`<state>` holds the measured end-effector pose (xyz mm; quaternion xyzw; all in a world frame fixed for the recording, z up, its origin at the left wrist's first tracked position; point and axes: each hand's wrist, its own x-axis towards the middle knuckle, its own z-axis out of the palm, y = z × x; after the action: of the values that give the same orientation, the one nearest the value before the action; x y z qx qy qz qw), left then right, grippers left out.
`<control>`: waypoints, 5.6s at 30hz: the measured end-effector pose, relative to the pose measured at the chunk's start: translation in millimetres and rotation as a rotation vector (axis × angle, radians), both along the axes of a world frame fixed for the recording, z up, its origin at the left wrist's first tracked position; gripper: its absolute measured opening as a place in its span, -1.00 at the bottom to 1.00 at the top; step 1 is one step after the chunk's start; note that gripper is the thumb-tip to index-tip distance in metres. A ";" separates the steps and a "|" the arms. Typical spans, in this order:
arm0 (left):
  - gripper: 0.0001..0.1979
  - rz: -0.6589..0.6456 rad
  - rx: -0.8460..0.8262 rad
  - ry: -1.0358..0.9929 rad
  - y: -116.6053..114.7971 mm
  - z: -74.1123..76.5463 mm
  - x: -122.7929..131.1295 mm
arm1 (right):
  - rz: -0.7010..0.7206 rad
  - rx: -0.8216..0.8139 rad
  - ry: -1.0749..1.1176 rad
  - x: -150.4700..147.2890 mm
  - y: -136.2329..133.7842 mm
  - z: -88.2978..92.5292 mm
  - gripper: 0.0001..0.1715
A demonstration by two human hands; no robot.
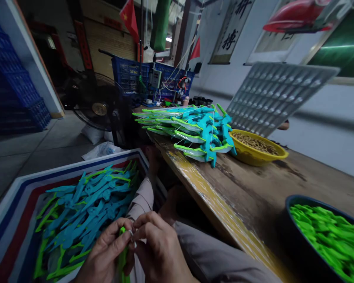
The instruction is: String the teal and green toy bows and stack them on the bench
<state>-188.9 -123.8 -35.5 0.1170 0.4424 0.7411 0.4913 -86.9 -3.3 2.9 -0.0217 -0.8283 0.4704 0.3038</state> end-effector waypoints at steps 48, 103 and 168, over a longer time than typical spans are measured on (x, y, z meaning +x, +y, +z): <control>-0.65 -0.095 -0.125 -0.002 9.8 22.2 12.6 | -0.187 -0.087 -0.037 22.7 -13.8 7.3 -0.86; -0.61 -0.257 -0.059 0.151 14.2 24.8 -4.4 | -0.324 -0.099 0.168 16.4 -22.3 -24.5 -0.84; -0.65 -0.165 -0.092 0.174 10.6 -2.2 1.5 | -0.490 0.645 0.089 10.0 -8.7 -27.8 -0.74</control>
<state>-187.4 -113.2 -37.7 0.1943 0.5056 0.6641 0.5154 -76.9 -12.0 -25.0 -0.1018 -0.8896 0.1007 0.4337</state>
